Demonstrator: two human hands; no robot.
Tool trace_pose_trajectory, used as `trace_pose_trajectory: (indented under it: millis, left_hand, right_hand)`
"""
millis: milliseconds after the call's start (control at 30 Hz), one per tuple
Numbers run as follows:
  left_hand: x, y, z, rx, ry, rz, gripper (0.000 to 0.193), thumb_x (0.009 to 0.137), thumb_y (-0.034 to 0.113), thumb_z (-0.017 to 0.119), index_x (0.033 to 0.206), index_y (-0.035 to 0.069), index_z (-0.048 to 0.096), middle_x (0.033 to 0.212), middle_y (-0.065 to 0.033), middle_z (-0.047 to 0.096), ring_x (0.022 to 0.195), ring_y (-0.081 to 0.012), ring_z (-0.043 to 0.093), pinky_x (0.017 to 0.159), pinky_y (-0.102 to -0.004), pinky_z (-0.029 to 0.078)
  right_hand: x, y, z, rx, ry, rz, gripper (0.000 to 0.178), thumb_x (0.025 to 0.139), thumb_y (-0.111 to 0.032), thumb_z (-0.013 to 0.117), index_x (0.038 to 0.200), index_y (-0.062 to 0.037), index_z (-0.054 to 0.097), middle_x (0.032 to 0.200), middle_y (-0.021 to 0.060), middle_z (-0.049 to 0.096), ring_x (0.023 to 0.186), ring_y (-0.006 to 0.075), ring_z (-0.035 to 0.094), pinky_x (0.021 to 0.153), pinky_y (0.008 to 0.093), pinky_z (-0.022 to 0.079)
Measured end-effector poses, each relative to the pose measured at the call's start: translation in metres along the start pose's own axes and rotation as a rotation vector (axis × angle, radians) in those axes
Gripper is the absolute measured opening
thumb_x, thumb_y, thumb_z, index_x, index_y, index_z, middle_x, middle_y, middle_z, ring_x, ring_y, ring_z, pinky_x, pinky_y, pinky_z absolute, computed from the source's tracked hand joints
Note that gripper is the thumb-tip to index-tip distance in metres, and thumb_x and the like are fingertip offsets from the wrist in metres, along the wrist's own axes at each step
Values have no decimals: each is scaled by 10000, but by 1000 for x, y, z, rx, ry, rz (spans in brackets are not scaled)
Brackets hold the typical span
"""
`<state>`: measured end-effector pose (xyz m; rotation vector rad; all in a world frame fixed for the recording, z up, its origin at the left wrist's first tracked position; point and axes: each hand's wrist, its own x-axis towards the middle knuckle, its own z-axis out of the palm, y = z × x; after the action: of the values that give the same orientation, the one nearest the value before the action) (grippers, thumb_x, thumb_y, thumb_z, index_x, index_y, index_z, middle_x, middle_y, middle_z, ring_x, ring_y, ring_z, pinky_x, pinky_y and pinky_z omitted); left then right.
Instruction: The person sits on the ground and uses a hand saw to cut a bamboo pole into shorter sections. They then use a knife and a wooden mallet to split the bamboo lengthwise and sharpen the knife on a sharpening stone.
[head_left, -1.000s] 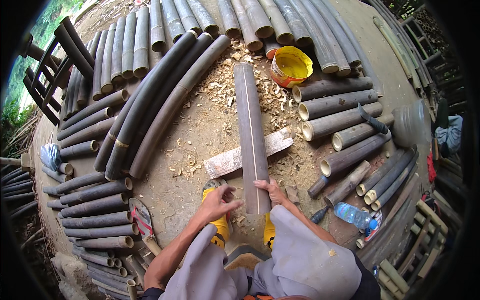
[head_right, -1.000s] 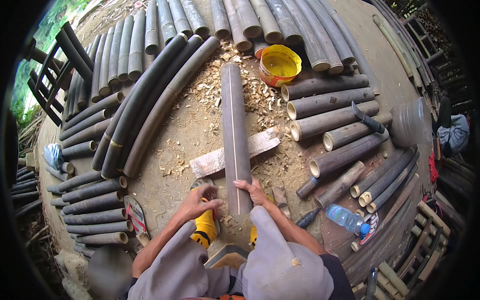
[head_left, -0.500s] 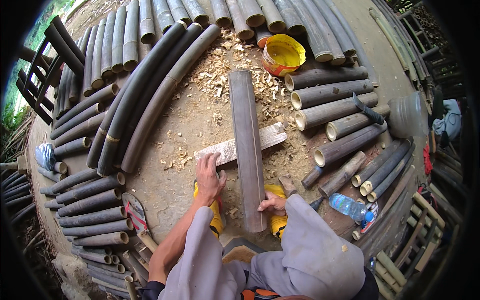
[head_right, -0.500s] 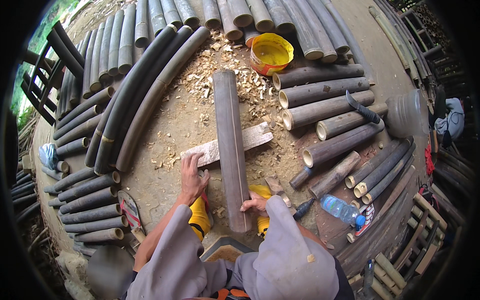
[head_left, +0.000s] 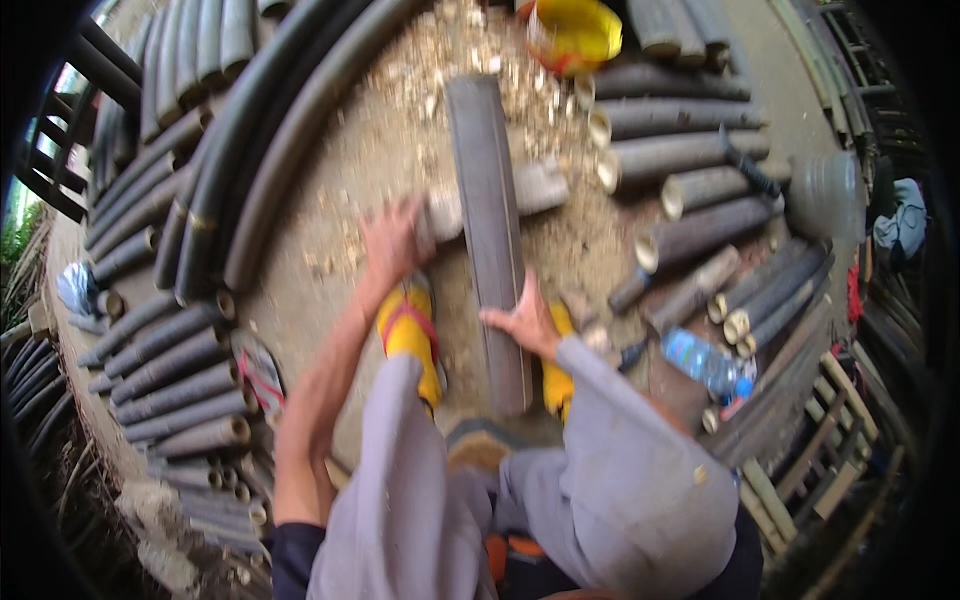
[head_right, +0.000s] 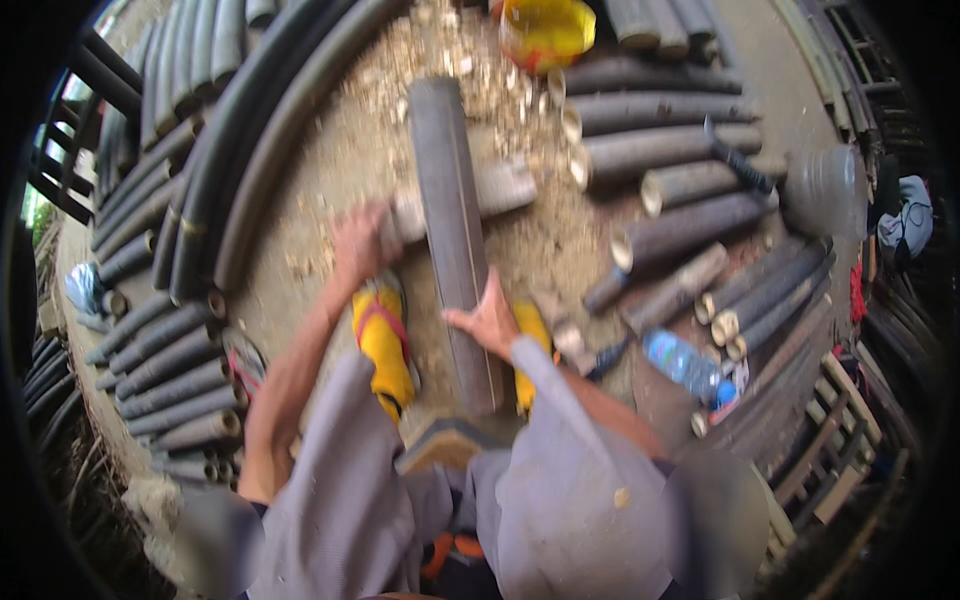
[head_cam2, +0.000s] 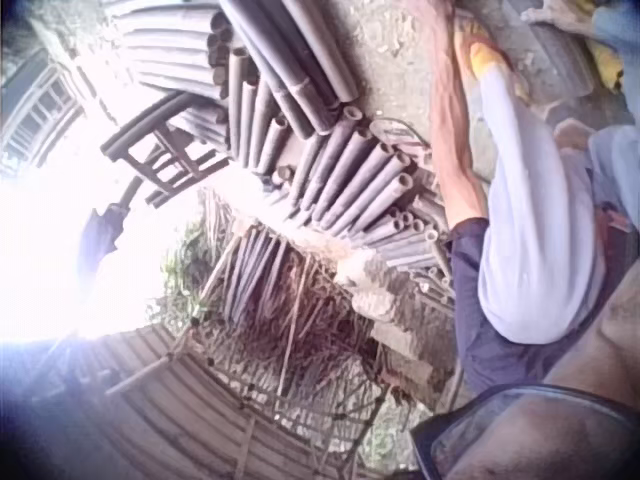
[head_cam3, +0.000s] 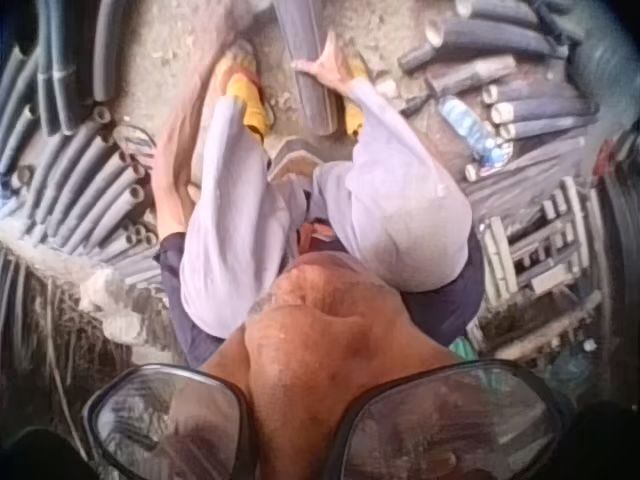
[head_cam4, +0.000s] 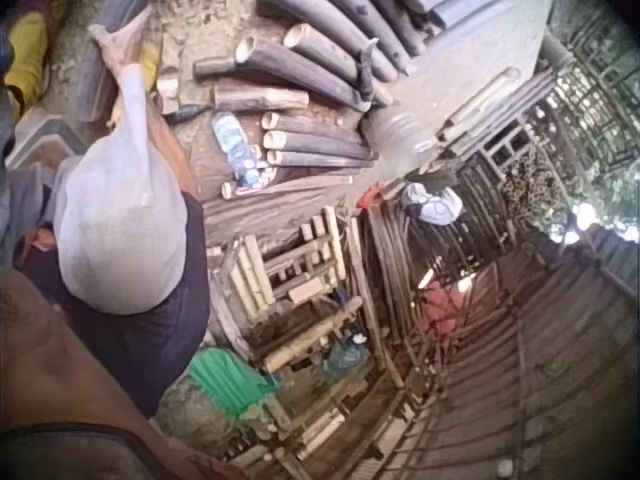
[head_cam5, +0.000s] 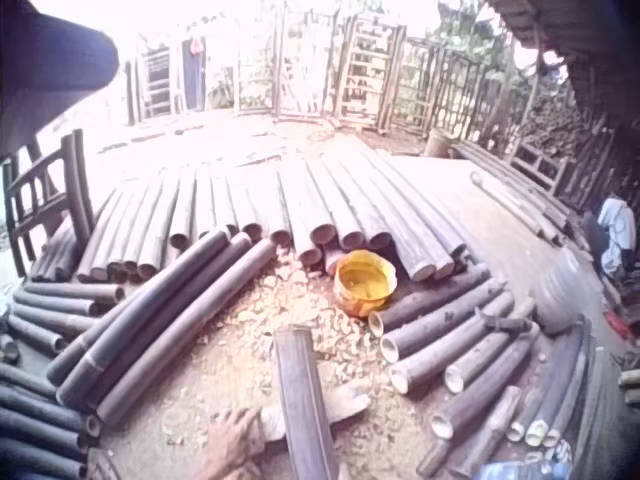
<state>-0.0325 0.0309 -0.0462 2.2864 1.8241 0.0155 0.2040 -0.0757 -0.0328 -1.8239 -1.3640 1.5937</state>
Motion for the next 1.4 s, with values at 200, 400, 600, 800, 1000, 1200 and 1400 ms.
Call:
trace_pose_trajectory:
  millis: [200, 400, 600, 800, 1000, 1200, 1400]
  left_hand:
    - [33, -30, 5, -35, 45, 109, 832, 661, 342, 818, 1404, 318, 444, 1317, -44, 566, 1195, -265, 546, 1007, -598, 358]
    - [25, -30, -9, -145, 5, 60, 629, 785, 302, 761, 1349, 181, 510, 1260, -124, 570, 1194, -263, 504, 1013, -429, 387]
    - [24, -35, 3, 15, 45, 77, 834, 664, 341, 800, 1416, 291, 441, 1315, -76, 567, 1196, -273, 545, 998, -595, 363]
    - [20, -24, -15, -112, -19, 26, 931, 584, 261, 849, 1423, 276, 447, 1296, -91, 566, 1213, -281, 515, 1047, -522, 309]
    - [20, -27, -10, -101, 44, 39, 881, 596, 255, 832, 1400, 260, 472, 1277, -70, 577, 1186, -251, 527, 1016, -487, 317]
    - [22, -29, -7, -109, 54, 63, 855, 599, 269, 822, 1386, 249, 488, 1285, -62, 577, 1179, -254, 529, 1005, -481, 320]
    - [20, -37, -7, -170, -78, 34, 891, 614, 311, 846, 1409, 258, 448, 1318, -53, 540, 1233, -247, 489, 1045, -585, 282]
  right_hand:
    - [-13, -3, -18, -92, -118, 59, 1168, 642, -489, 836, 1422, 120, 215, 1328, 323, 477, 1223, 387, 515, 1040, 413, 414]
    - [26, -36, -10, -106, 57, -111, 1127, 656, -485, 833, 1427, 90, 245, 1310, 328, 489, 1211, 387, 525, 1046, 423, 419]
    - [25, -25, -2, -120, 44, -152, 1156, 702, -498, 799, 1427, 147, 172, 1320, 321, 487, 1208, 366, 527, 1038, 401, 420]
    - [-19, -13, -21, -113, -187, 24, 1010, 699, -437, 802, 1390, 74, 273, 1302, 308, 498, 1204, 392, 522, 1026, 421, 417]
    - [-24, -17, -20, -126, -195, 69, 1052, 708, -470, 793, 1418, 56, 223, 1253, 325, 525, 1161, 432, 546, 997, 441, 442]
    - [-24, -6, -17, -192, -152, 67, 1056, 689, -519, 790, 1387, 72, 263, 1218, 347, 536, 1125, 456, 560, 975, 458, 456]
    - [-25, -19, -18, -267, -183, 151, 1032, 662, -530, 798, 1346, 86, 333, 1190, 346, 553, 1106, 451, 572, 956, 463, 462]
